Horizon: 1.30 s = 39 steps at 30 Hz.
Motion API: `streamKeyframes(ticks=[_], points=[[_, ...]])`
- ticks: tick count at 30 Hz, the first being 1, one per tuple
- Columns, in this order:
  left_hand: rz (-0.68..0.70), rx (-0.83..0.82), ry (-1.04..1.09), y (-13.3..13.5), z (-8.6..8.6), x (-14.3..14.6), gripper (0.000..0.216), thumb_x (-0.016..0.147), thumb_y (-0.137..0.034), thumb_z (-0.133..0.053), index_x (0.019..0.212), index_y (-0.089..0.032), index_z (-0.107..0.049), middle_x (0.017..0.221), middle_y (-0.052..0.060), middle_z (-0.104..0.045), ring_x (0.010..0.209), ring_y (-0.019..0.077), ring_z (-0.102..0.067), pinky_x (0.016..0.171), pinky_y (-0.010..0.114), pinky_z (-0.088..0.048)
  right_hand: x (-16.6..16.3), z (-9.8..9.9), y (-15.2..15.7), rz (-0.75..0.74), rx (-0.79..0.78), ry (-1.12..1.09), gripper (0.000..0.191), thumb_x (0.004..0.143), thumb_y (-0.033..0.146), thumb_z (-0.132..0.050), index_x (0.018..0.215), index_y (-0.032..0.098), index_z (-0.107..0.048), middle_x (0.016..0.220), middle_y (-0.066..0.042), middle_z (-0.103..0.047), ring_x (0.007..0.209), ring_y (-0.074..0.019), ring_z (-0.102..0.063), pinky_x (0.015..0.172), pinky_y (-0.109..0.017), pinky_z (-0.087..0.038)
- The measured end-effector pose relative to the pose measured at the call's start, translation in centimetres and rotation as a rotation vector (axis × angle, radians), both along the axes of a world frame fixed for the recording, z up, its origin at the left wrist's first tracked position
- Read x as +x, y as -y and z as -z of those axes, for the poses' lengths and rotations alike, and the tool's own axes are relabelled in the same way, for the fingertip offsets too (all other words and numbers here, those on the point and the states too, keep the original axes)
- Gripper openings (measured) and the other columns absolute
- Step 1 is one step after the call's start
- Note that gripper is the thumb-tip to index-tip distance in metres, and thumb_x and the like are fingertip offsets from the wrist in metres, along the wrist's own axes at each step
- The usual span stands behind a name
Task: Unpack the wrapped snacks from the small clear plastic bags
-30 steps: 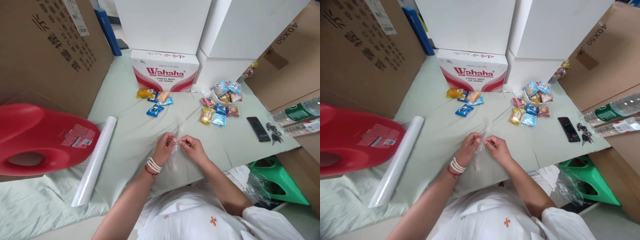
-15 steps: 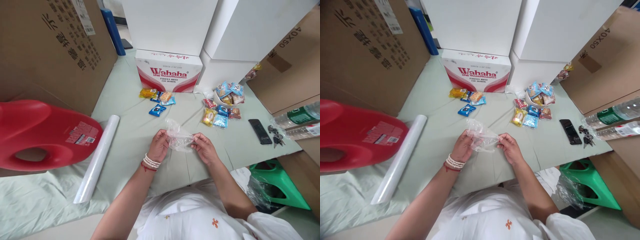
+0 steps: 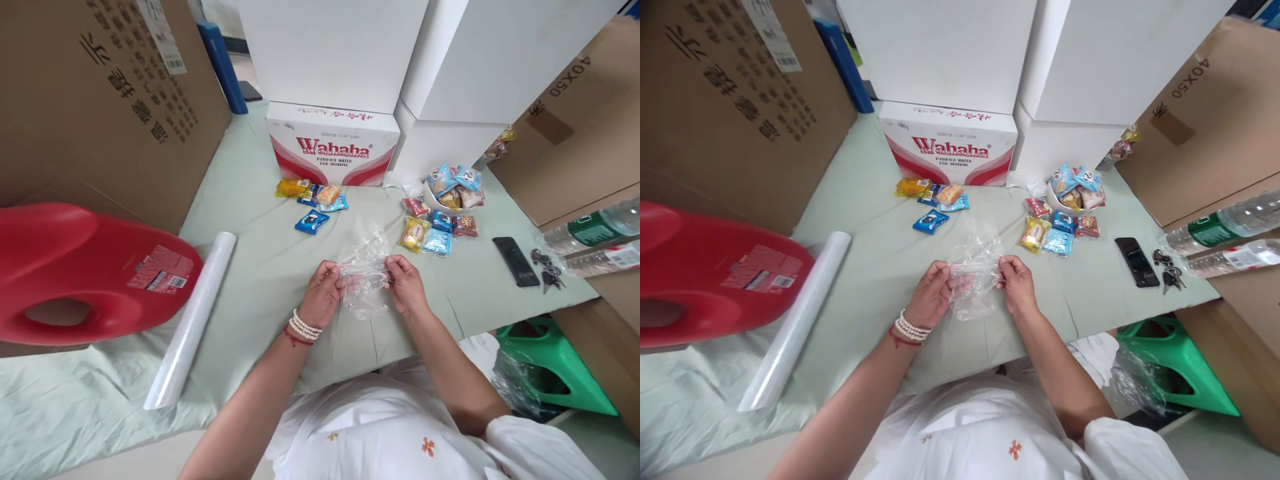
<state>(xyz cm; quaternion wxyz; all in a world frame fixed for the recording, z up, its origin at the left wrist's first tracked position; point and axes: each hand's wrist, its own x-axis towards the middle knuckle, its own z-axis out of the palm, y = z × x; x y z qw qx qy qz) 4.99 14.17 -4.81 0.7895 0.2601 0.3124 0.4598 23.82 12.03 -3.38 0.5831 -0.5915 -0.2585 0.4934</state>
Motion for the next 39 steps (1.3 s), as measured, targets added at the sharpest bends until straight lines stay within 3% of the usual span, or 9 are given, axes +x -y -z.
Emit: streamKeyframes(ticks=[4,7,13,16,19,24,26,30,39], points=[[0.062,-0.064,0.022,0.3,0.2,0.1,0.051,0.079,-0.064,-0.078,0.105,-0.026,-0.055,0.118,0.003,-0.066,0.102,0.0245,-0.073,0.088,0.043,-0.061,-0.8,0.2,-0.1,0.040,0.125,0.146,0.038,0.082,0.059,-0.073,0.088,0.023,-0.063,0.062,0.006,-0.052,0.052,-0.0121,-0.044,0.045,-0.025,-0.035],[0.181,-0.064,-0.017,0.7,0.3,0.2,0.073,0.072,-0.051,-0.089,0.130,-0.030,-0.051,0.142,0.011,-0.056,0.102,0.0272,-0.074,0.085,0.046,-0.061,-1.1,0.2,0.0,0.027,0.192,0.225,0.034,0.088,0.057,-0.068,0.092,0.023,-0.064,0.062,0.006,-0.052,0.051,-0.0117,-0.044,0.048,-0.026,-0.037],[0.331,-0.009,-0.207,0.0,-0.1,-0.9,0.069,0.059,-0.027,-0.095,0.118,-0.022,-0.059,0.121,0.008,-0.066,0.070,0.0116,-0.069,0.060,0.024,-0.053,0.9,0.0,-0.6,0.100,0.157,0.193,0.038,0.081,0.056,-0.074,0.091,0.020,-0.065,0.059,0.008,-0.048,0.048,-0.0092,-0.039,0.045,-0.024,-0.029],[0.255,0.033,-0.267,-0.8,-0.1,-1.8,0.069,0.062,-0.028,-0.091,0.122,-0.025,-0.059,0.120,0.007,-0.064,0.067,0.0098,-0.065,0.049,0.019,-0.043,2.0,0.2,-1.0,0.110,0.111,0.155,0.042,0.076,0.057,-0.078,0.090,0.020,-0.064,0.061,0.007,-0.049,0.047,-0.0082,-0.037,0.044,-0.024,-0.027],[0.093,0.152,-0.448,-1.2,0.3,-2.4,0.066,0.063,-0.026,-0.086,0.122,-0.023,-0.058,0.120,0.008,-0.062,0.075,0.0121,-0.062,0.058,0.026,-0.051,2.4,0.7,-1.0,0.102,0.091,0.167,0.042,0.075,0.057,-0.078,0.090,0.020,-0.065,0.061,0.007,-0.049,0.048,-0.0084,-0.038,0.043,-0.024,-0.026],[-0.291,0.797,-1.025,-0.5,0.6,-2.1,0.039,0.074,-0.014,-0.067,0.111,-0.024,-0.065,0.123,0.009,-0.061,0.117,0.0267,-0.056,0.101,0.048,-0.051,2.0,1.4,-0.4,0.085,0.090,0.257,0.038,0.079,0.056,-0.074,0.090,0.020,-0.067,0.060,0.006,-0.050,0.049,-0.0105,-0.042,0.043,-0.024,-0.031],[-0.161,1.014,-1.011,0.1,0.7,-1.7,0.030,0.083,-0.014,-0.059,0.110,-0.025,-0.065,0.121,0.008,-0.062,0.117,0.0253,-0.056,0.105,0.048,-0.049,1.9,1.6,-0.4,0.067,0.085,0.287,0.038,0.081,0.056,-0.073,0.091,0.020,-0.068,0.061,0.006,-0.051,0.050,-0.0114,-0.045,0.045,-0.025,-0.035],[0.100,1.067,-0.942,0.7,1.4,-0.8,0.047,0.080,-0.025,-0.072,0.123,-0.024,-0.055,0.128,0.011,-0.058,0.116,0.0264,-0.059,0.100,0.045,-0.053,2.2,2.1,-0.7,0.052,0.104,0.295,0.036,0.082,0.055,-0.071,0.093,0.020,-0.069,0.063,0.005,-0.054,0.053,-0.0126,-0.048,0.050,-0.026,-0.041],[0.165,1.155,-1.001,0.4,0.5,-1.5,0.041,0.059,0.000,-0.053,0.093,-0.022,-0.057,0.113,0.007,-0.062,0.108,0.0261,-0.055,0.096,0.046,-0.048,3.2,2.9,-1.3,0.100,0.080,0.188,0.048,0.078,0.053,-0.075,0.112,0.020,-0.067,0.091,-0.002,-0.068,0.074,-0.0171,-0.062,0.072,-0.034,-0.057]])
